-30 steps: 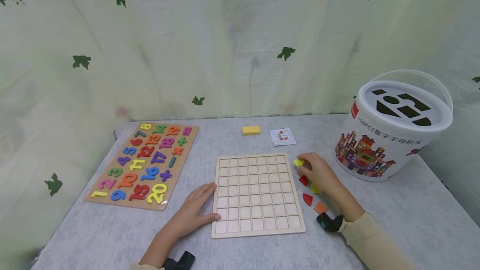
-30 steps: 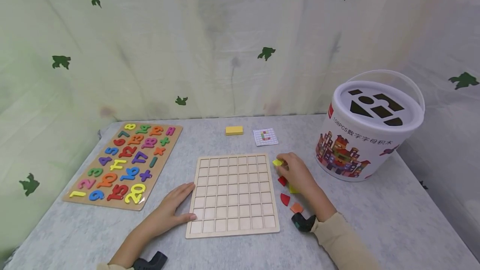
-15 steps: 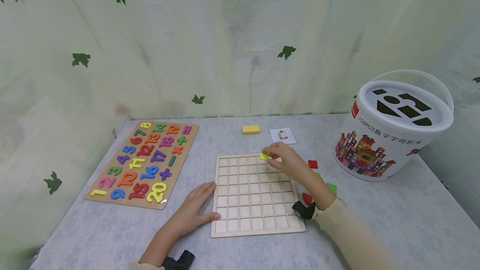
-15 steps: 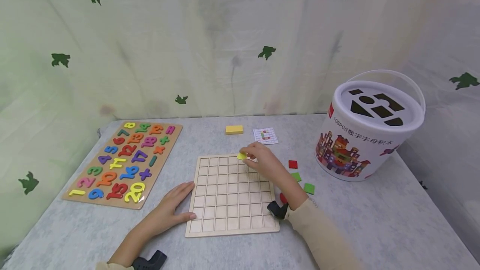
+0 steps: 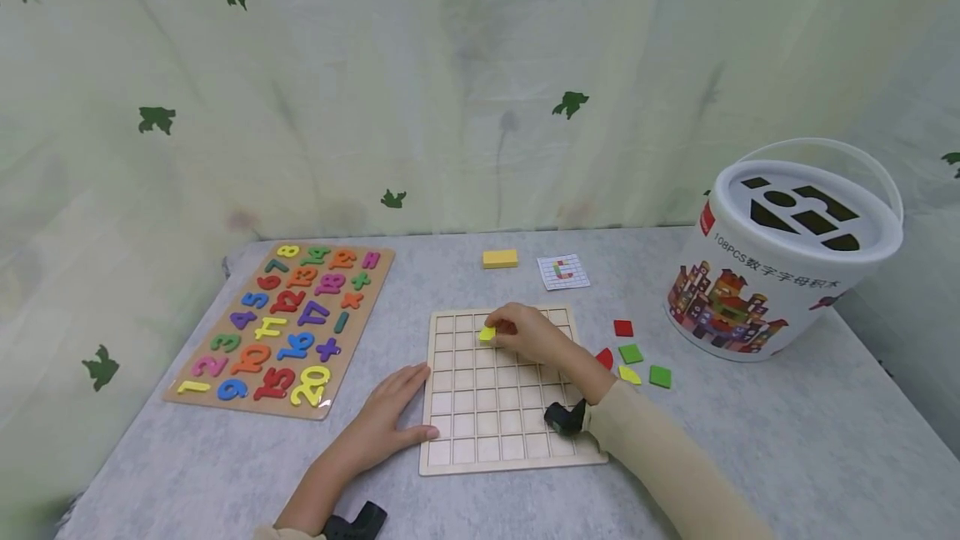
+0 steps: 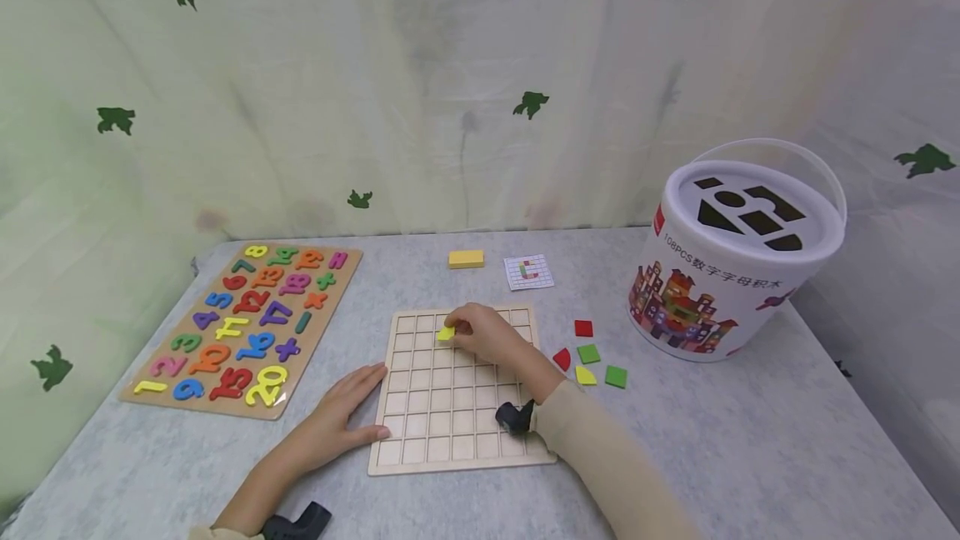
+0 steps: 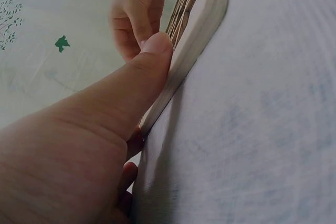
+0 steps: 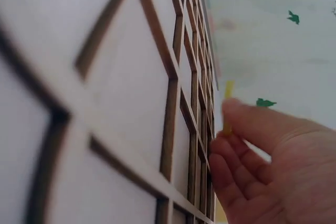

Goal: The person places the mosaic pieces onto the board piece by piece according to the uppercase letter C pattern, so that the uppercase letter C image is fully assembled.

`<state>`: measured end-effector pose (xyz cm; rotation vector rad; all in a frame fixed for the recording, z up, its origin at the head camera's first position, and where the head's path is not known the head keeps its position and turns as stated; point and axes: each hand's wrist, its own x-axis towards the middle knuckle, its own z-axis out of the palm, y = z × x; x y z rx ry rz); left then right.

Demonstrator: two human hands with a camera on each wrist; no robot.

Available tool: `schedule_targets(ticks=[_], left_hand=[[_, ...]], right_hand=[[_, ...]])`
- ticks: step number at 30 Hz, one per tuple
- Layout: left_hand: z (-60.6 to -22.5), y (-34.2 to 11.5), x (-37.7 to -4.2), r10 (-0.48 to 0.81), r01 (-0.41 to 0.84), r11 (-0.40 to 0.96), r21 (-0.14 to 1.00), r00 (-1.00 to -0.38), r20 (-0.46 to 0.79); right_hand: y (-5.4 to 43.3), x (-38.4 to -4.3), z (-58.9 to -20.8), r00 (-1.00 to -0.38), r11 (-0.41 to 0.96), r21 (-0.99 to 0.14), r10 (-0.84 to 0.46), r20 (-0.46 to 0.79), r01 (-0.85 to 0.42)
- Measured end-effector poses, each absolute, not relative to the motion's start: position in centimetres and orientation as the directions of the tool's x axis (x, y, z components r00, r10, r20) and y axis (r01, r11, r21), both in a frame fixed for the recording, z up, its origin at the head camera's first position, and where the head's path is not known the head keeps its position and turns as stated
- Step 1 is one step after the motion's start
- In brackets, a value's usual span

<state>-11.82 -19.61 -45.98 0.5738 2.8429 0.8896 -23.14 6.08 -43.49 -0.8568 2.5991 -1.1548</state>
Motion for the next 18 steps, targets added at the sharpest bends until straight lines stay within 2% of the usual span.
schedule_targets(ticks=[9,18], left_hand=[[-45.92,-19.62,-11.81,0.379,0.315,0.759,0.57,-0.925,0.006],[-46.06,-19.65,-11.83,0.388,0.327,0.756,0.567,-0.922,0.015]], right_hand=[[5.93,-23.58,-44.54,-0.793,0.498,-0.743,-0.604,0.072,-0.447],[5.93,-23.55,-44.68,-0.796,0.52,-0.737,-0.604,0.041,-0.432]])
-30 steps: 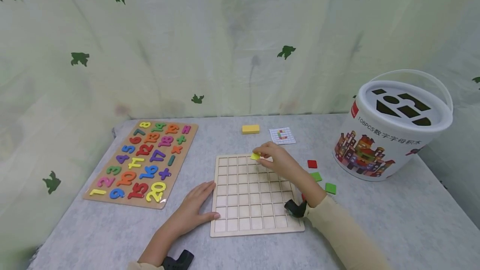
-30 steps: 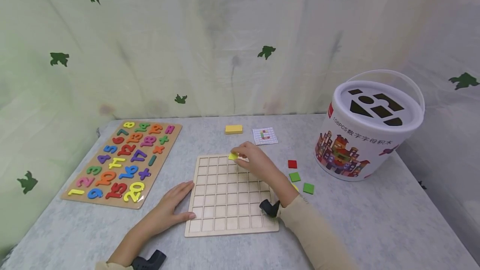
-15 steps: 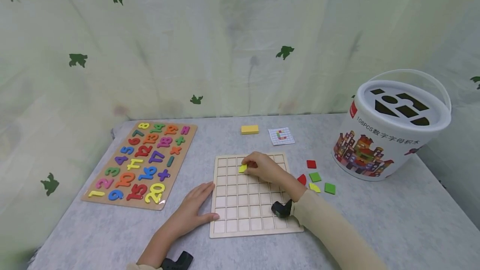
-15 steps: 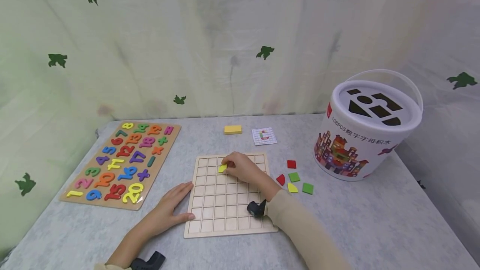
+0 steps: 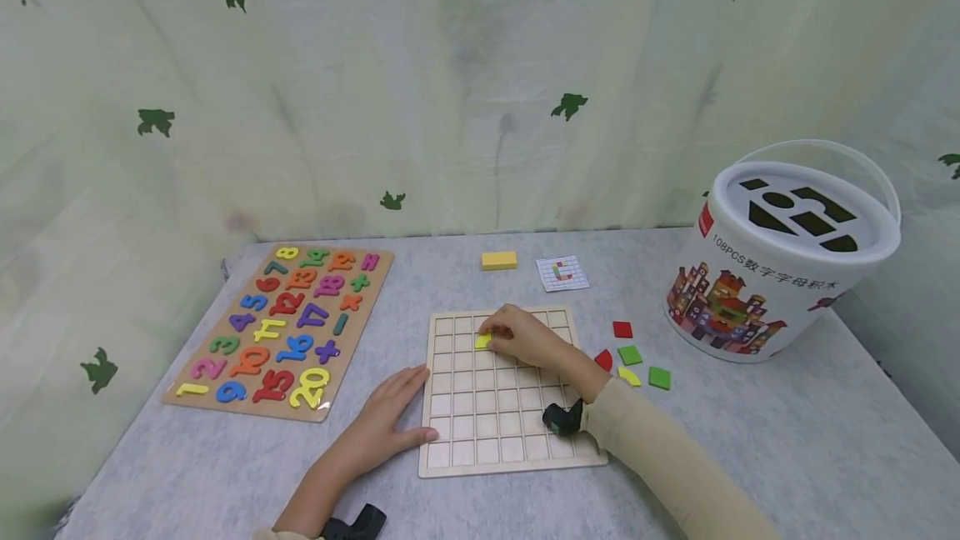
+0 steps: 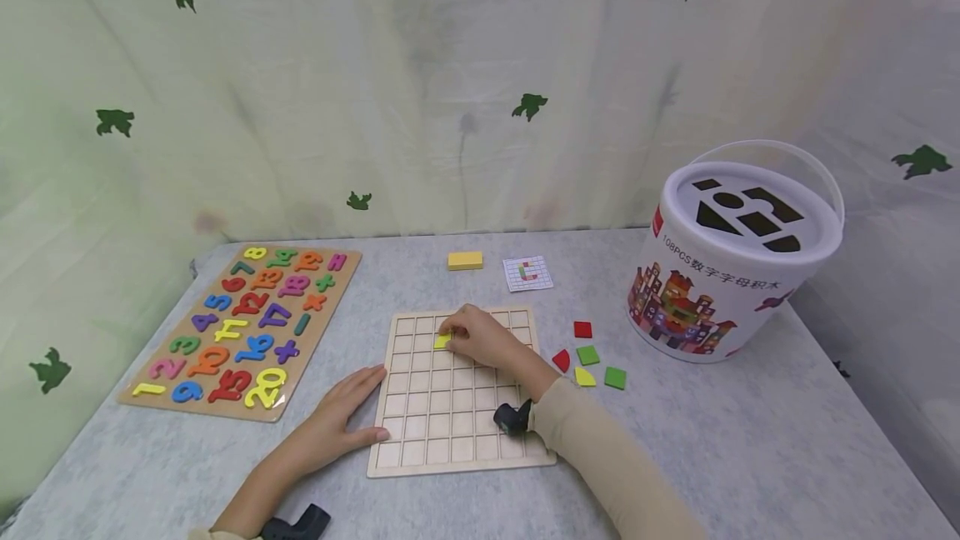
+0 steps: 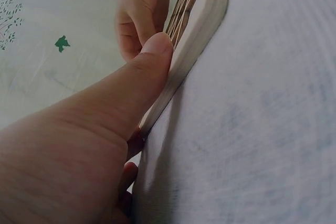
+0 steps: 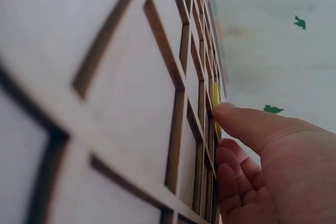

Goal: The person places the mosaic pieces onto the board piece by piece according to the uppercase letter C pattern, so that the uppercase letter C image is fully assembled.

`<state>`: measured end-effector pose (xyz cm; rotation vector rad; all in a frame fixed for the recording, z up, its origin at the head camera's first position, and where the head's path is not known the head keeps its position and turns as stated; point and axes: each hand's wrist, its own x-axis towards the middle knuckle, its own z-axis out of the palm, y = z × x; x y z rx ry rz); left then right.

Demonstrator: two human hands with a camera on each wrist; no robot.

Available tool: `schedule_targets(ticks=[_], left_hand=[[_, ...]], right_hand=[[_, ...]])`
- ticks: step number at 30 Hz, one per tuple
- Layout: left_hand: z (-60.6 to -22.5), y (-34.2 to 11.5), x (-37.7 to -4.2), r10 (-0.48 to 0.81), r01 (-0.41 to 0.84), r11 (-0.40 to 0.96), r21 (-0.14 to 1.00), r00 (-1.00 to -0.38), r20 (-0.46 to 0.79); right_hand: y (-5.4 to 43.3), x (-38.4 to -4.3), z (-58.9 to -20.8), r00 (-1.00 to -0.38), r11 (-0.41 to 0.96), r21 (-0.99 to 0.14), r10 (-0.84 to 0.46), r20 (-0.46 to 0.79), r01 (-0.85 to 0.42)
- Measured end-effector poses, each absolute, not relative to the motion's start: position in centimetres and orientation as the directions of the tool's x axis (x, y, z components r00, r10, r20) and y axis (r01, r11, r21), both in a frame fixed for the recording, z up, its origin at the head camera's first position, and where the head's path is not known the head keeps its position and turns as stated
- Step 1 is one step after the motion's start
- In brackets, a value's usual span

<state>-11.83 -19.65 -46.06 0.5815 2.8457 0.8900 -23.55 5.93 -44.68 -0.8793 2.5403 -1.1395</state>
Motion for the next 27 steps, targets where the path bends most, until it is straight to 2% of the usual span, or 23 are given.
schedule_targets(ticks=[7,14,23,27], left_hand=[[-46.0,-19.6,-11.8,0.387,0.33,0.755,0.567,-0.922,0.021],[-46.1,-19.6,-11.8,0.38,0.319,0.756,0.572,-0.925,0.013],[-46.1,-19.6,-11.7,0.378,0.324,0.756,0.569,-0.926,0.025],[-46.0,-19.6,-11.7,0.38,0.323,0.757,0.567,-0.925,0.02]], right_hand=[[6.1,-23.2,-44.1,-0.792,0.545,-0.71,-0.61,0.03,-0.447],[7.8,-22.0,-41.8,-0.787,0.533,-0.732,-0.617,0.006,-0.424],[13.5,-20.8,-40.2,-0.862,0.582,-0.687,-0.489,0.133,-0.436],[16.2,-20.4,-40.9,-0.904,0.635,-0.672,-0.41,0.124,-0.38]])
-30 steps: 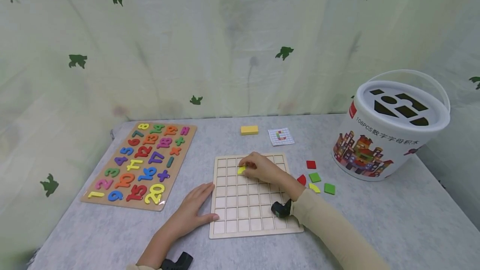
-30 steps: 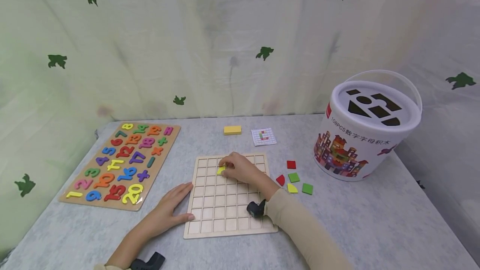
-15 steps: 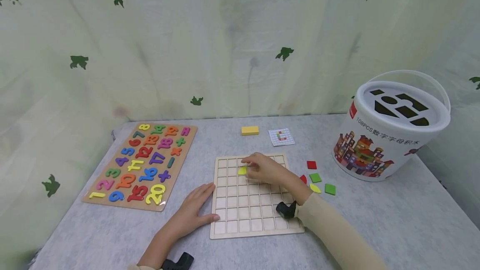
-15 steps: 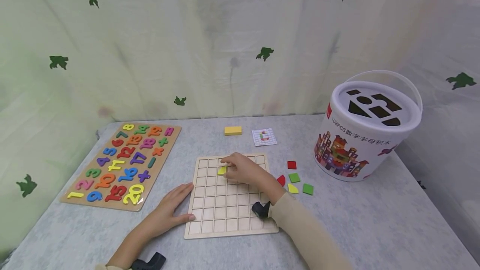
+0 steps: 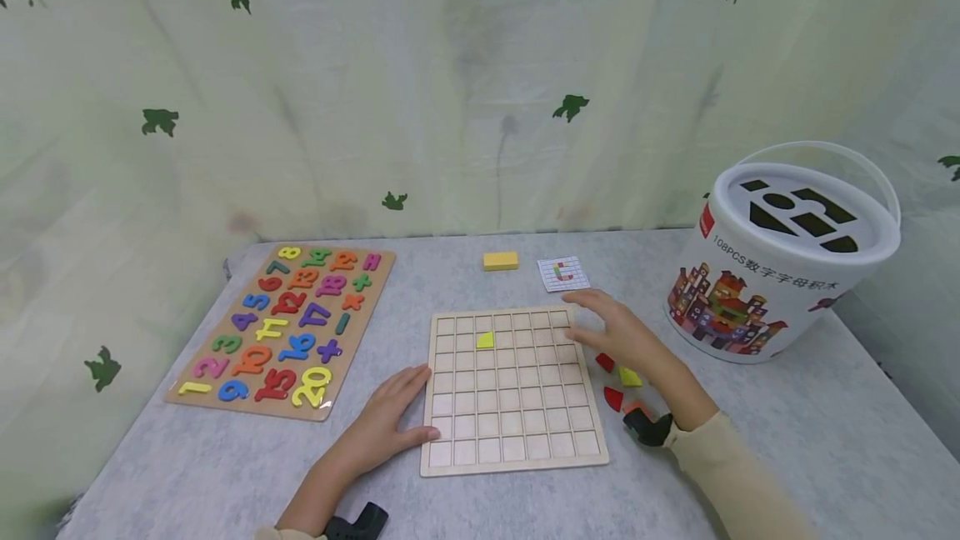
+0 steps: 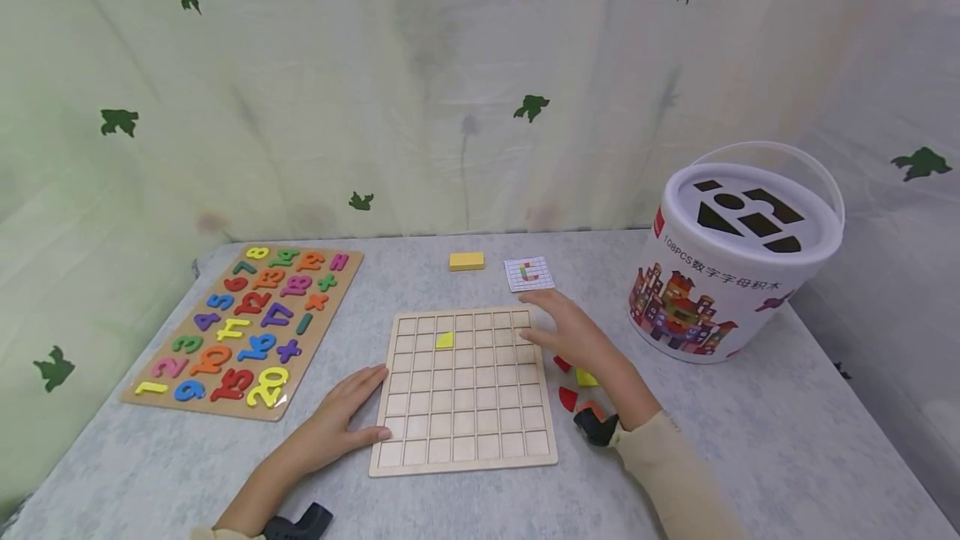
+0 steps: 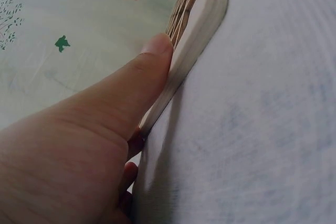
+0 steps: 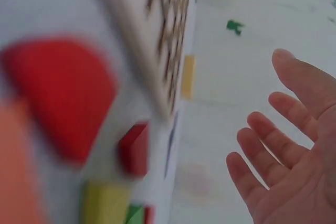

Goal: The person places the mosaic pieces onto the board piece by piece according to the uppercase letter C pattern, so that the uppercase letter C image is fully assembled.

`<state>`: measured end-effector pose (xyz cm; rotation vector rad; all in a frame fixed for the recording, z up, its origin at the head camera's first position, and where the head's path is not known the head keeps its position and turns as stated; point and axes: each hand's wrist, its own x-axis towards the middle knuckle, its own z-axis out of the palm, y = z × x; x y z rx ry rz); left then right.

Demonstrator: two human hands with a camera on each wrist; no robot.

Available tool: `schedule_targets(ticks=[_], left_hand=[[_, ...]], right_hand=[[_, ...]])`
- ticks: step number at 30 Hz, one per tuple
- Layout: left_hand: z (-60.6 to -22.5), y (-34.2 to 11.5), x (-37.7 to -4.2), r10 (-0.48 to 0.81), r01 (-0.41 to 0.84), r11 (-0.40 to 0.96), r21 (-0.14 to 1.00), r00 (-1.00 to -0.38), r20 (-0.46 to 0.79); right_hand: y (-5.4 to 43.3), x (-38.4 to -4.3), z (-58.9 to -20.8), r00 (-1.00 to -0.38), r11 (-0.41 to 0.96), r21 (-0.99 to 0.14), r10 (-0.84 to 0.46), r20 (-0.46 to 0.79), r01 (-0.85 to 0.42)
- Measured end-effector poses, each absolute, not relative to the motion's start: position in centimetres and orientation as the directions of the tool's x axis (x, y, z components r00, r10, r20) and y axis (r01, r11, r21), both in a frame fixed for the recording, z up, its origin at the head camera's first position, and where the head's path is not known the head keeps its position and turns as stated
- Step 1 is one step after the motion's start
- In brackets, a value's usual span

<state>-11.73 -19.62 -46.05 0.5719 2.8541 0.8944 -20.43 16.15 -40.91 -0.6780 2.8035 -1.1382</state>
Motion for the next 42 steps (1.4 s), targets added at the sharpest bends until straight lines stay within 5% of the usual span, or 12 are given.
schedule_targets(ticks=[15,36,42], left_hand=[[-46.1,-19.6,-11.8,0.378,0.315,0.756,0.574,-0.926,0.009],[-46.0,-19.6,-11.7,0.378,0.316,0.76,0.568,-0.926,0.01],[-46.0,-19.7,-11.7,0.378,0.315,0.761,0.567,-0.926,0.006]], right_hand=[[21.3,-21.0,-45.0,-0.964,0.704,-0.678,-0.264,0.024,-0.21],[19.7,-20.8,-43.7,-0.966,0.719,-0.658,-0.252,0.054,-0.224],[17.3,-21.0,-41.7,-0.933,0.689,-0.636,-0.322,0.161,-0.348]])
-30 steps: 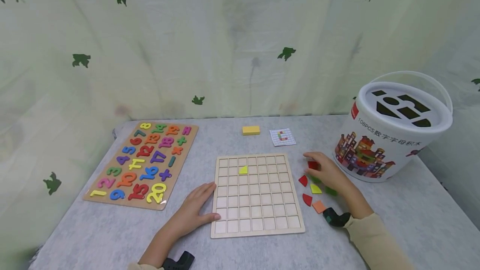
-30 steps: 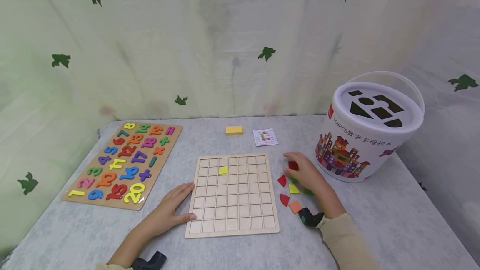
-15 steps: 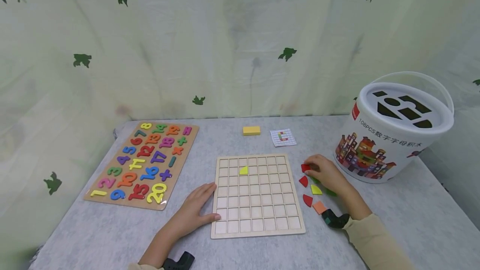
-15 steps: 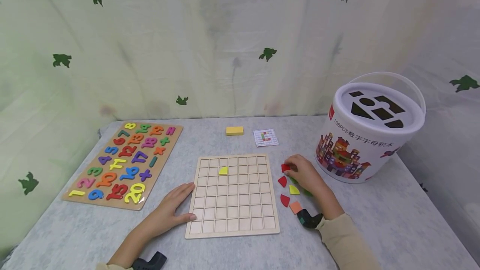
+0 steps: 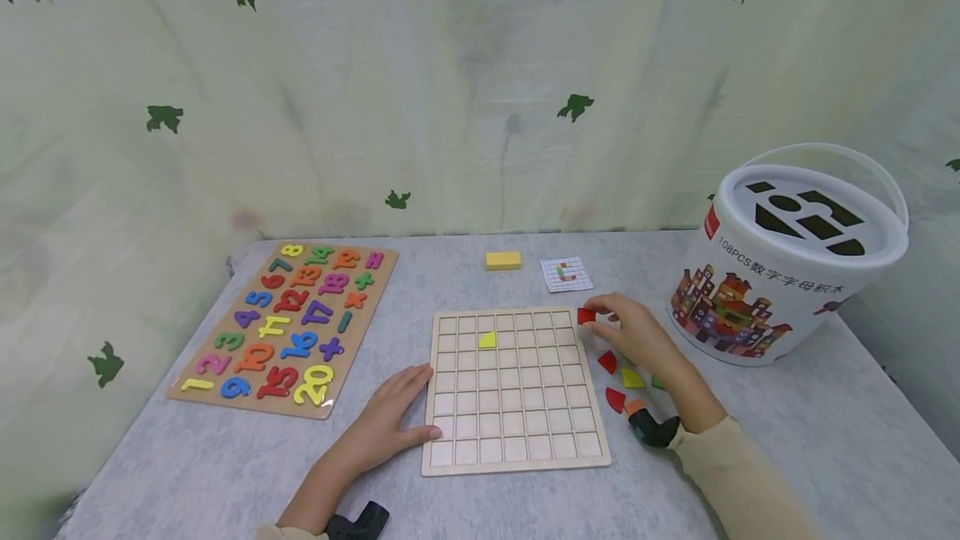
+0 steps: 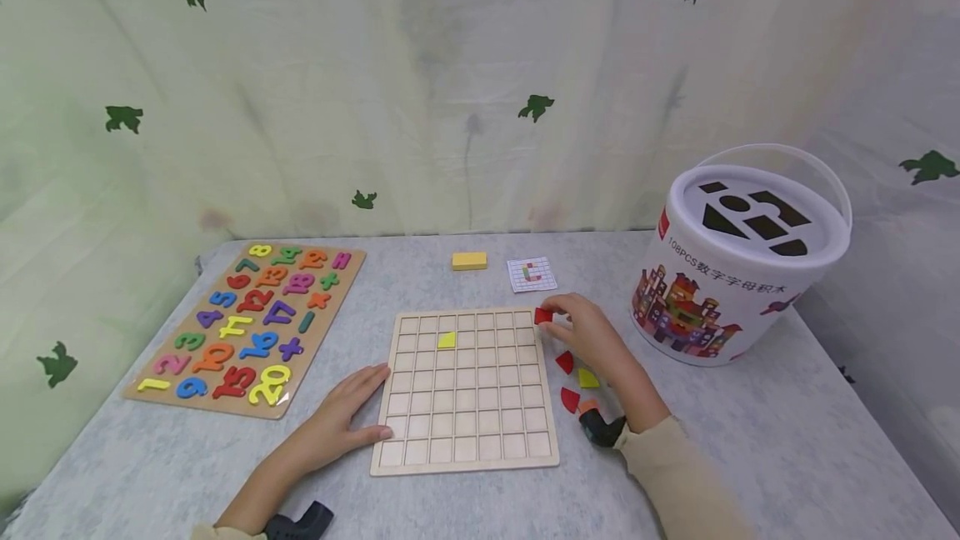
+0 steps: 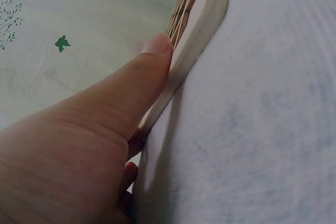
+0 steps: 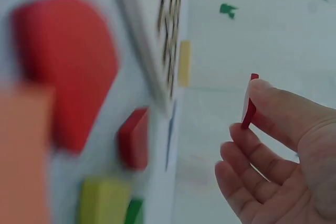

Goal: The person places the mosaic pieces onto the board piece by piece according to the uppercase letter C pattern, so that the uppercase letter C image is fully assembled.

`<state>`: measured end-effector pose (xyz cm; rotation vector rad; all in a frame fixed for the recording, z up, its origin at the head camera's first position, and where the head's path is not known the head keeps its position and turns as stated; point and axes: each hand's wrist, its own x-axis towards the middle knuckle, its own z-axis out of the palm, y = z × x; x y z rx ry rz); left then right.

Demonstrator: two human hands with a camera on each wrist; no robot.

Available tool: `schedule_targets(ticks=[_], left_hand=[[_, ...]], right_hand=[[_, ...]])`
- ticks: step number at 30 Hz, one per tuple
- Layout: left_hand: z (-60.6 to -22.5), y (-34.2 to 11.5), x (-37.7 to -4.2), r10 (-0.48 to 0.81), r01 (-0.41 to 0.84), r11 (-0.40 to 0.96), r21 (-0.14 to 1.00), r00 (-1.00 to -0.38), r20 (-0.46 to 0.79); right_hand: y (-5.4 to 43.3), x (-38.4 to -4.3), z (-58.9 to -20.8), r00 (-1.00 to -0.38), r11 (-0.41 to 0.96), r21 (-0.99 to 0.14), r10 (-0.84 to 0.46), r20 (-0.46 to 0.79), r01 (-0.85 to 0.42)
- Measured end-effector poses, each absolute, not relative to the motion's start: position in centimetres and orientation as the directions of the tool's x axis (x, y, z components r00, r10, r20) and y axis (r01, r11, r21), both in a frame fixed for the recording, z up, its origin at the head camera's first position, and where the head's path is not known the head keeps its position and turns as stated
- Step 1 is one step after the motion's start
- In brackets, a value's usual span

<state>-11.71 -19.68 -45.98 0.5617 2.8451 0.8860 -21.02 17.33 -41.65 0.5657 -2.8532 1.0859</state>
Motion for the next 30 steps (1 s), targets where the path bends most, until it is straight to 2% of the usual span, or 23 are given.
schedule_targets(ticks=[4,11,17,23,30], left_hand=[[-46.0,-19.7,-11.8,0.378,0.316,0.76,0.568,-0.926,0.009],[-45.9,-19.8,-11.8,0.377,0.315,0.76,0.568,-0.926,0.009],[-45.9,-19.8,-11.8,0.379,0.316,0.757,0.573,-0.925,0.01],[-46.0,-19.8,-11.8,0.374,0.306,0.753,0.583,-0.927,0.003],[-46.1,-19.7,-11.7,0.369,0.301,0.752,0.586,-0.929,0.004]], right_hand=[[15.2,-21.3,-40.7,-0.898,0.641,-0.634,-0.371,0.237,-0.432],[11.4,-21.9,-40.4,-0.847,0.541,-0.666,-0.44,0.298,-0.514],[8.9,-22.3,-41.8,-0.85,0.534,-0.702,-0.487,0.201,-0.472],[7.8,-22.6,-43.4,-0.864,0.589,-0.697,-0.495,0.089,-0.409],[7.6,-22.6,-44.4,-0.874,0.615,-0.678,-0.479,0.085,-0.403]])
